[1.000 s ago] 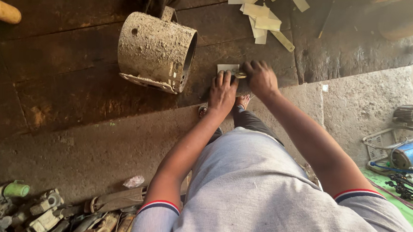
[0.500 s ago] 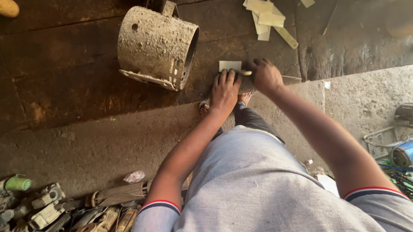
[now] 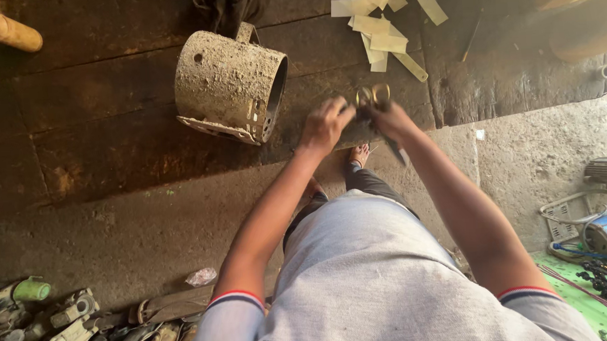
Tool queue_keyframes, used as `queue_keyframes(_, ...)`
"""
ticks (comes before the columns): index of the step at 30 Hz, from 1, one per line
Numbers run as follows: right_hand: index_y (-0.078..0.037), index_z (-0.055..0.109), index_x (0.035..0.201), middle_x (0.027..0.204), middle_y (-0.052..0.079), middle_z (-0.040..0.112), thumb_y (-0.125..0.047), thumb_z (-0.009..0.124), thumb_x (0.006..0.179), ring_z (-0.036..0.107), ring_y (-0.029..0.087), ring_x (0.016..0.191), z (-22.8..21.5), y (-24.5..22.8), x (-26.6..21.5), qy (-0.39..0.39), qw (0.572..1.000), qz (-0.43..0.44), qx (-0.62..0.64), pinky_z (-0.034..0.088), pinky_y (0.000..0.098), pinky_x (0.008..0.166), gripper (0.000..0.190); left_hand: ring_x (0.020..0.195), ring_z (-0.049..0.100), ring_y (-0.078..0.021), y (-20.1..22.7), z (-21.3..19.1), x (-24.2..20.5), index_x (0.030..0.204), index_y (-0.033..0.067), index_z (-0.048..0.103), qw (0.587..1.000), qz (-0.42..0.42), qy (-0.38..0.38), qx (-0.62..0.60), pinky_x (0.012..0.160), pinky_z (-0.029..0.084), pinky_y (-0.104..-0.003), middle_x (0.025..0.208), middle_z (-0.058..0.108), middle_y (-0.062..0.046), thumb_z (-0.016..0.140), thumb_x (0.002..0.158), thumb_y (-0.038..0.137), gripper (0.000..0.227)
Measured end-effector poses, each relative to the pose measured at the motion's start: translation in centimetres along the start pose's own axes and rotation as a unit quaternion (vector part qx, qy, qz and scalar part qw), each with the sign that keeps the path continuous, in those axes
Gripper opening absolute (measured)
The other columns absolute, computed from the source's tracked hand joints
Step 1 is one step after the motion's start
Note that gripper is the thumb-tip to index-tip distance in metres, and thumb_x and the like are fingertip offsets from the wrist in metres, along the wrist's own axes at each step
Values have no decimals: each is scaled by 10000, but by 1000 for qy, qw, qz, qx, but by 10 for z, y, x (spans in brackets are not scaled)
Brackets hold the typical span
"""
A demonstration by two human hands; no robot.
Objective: The person repeatedly cuts small rectangular pieces of tape with scissors and applies them to the exterior surface of a cylindrical metal motor housing. The person rotates the housing to access different areas and continues applying tape pieces one at a time.
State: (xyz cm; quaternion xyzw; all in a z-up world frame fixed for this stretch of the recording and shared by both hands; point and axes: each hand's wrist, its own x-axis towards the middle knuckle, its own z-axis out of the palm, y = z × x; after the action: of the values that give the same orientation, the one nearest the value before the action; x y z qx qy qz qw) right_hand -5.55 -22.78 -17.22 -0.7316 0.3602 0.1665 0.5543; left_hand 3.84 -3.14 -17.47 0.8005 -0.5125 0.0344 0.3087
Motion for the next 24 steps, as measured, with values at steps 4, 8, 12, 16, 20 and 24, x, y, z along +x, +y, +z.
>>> queue_keyframes(4, -81, 637, 1172, 911, -13, 714, -287, 722, 924, 645, 92, 784, 6, -32, -62, -55, 963, -8, 264, 537, 279, 699, 333, 939, 718, -219, 33, -47, -13, 1051, 129, 685, 992, 51, 25, -117, 797, 613, -304, 1040, 741, -64, 658, 1076, 162, 50)
queue_keyframes(8, 0, 695, 1104, 947, 42, 697, -185, 746, 1002, 616, 113, 822, 5, -70, -107, 47, 956, -243, 156, 504, 287, 730, 217, 962, 685, -227, 62, -93, 2, 1058, 78, 661, 979, -18, 118, -163, 815, 633, -337, 1026, 689, -67, 709, 959, 313, 260)
queue_keyframes(12, -16, 709, 1125, 1046, 59, 716, -118, 717, 1027, 665, 124, 930, 5, -82, -130, 118, 912, -391, 41, 538, 289, 801, 141, 825, 676, -129, 67, -112, 21, 1037, 67, 679, 898, -191, 83, -388, 707, 588, -263, 949, 694, -27, 755, 951, 258, 223)
queue_keyframes(16, 4, 672, 1156, 853, 119, 619, -90, 745, 1023, 475, 197, 580, 4, -74, -124, 81, 961, -147, 222, 341, 358, 486, 179, 798, 660, -151, 55, -99, 23, 970, 91, 722, 867, -174, 70, -462, 680, 545, -259, 928, 720, -31, 792, 925, 210, 145)
queue_keyframes(20, -30, 597, 1149, 924, 94, 663, -236, 785, 963, 616, 172, 763, 3, -50, -84, 108, 971, -169, 133, 494, 339, 633, 335, 844, 696, -172, 17, -47, 38, 933, 95, 722, 983, -75, 83, -142, 717, 572, -278, 956, 720, -60, 749, 953, 133, 51)
queue_keyframes(24, -77, 631, 1153, 989, 159, 720, -313, 744, 1037, 694, 333, 886, 13, -19, -32, 234, 932, -236, -143, 556, 428, 761, 286, 978, 670, -265, -6, 10, 31, 879, 68, 716, 996, -59, -30, 67, 838, 555, -378, 1034, 710, -128, 652, 979, 107, 125)
